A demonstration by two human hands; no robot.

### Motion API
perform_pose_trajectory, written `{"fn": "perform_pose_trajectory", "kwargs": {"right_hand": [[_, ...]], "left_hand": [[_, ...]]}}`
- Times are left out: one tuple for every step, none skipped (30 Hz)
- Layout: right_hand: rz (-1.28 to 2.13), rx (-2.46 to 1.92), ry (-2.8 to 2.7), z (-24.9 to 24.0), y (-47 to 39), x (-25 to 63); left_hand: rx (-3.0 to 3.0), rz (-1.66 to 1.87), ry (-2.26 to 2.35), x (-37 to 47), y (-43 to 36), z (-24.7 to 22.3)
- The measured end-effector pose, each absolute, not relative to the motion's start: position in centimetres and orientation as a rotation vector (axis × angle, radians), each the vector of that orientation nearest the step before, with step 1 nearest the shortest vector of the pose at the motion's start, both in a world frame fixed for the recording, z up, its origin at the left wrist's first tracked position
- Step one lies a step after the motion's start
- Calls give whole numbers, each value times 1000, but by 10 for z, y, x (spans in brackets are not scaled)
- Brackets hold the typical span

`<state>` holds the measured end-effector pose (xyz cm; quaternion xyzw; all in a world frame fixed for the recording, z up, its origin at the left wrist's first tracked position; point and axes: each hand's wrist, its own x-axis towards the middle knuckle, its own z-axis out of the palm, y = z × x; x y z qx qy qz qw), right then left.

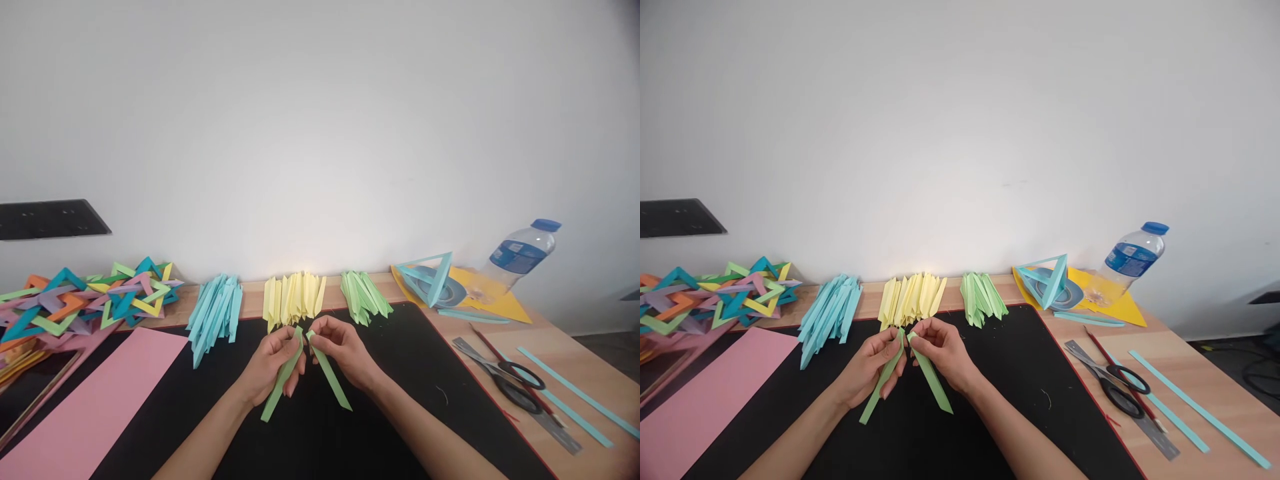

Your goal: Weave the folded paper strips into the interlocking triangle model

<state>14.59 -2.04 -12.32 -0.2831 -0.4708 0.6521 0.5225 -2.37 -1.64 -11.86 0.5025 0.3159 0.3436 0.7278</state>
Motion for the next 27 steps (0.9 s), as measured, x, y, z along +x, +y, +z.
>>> {"fn": "perform_pose_trajectory", "kwargs": {"right_hand": [[1562,-676,-1135,-123,-21,146],[1560,-673,-1144,-122,-21,145],[1558,-672,-1151,-122,-22,144],[1554,-670,-1155,-123,-22,144],[1551,-669,-1154,-123,-23,143],[1548,-668,-1149,-124,-23,143],[1548,-667,-1144,-125,-23,142],[1552,-667,-1141,-125,-23,142],[1558,-667,-1138,-126,-23,141],[1564,-669,-1137,-126,-23,141],[1568,-672,-1137,-126,-23,141],[1568,-675,-1136,-125,-23,141],[1566,-680,-1136,-125,-23,141],[1561,-685,-1134,-124,-24,141],[1559,-691,-1131,-123,-24,142],[1561,-697,-1127,-123,-24,142],[1565,-700,-1123,-122,-24,142],[1570,-701,-1121,-122,-25,142],[1573,-699,-1123,-122,-25,142],[1573,-694,-1126,-123,-25,142],[1572,-686,-1133,-123,-25,142],[1572,-679,-1138,-123,-25,142],[1577,-674,-1139,-122,-25,141],[1586,-673,-1135,-122,-26,141],[1598,-673,-1127,-122,-26,141],[1610,-675,-1118,-122,-26,141],[1620,-677,-1110,-121,-26,140]], "left_hand": [[1105,753,693,-24,-17,-119],[1104,750,691,-23,-17,-119],[1102,749,688,-23,-18,-119],[1101,751,685,-23,-18,-120],[1100,753,683,-23,-19,-120],[1099,755,683,-23,-19,-119],[1099,757,686,-23,-19,-119],[1098,757,690,-23,-19,-118],[1097,754,696,-22,-19,-118],[1095,751,702,-22,-19,-118],[1094,750,706,-22,-18,-117],[1092,750,708,-21,-19,-117],[1091,751,708,-21,-19,-117],[1090,752,706,-21,-19,-118],[1088,754,704,-21,-19,-118],[1085,753,702,-21,-19,-118],[1082,753,700,-21,-19,-118],[1079,752,699,-22,-19,-118],[1077,751,697,-22,-20,-117],[1076,752,695,-22,-20,-117],[1076,750,691,-23,-20,-117],[1076,748,687,-23,-20,-117],[1076,744,683,-23,-20,-116],[1076,738,679,-23,-20,-116],[1075,733,678,-23,-20,-117],[1073,728,678,-23,-20,-117],[1071,725,679,-22,-20,-117]]}}
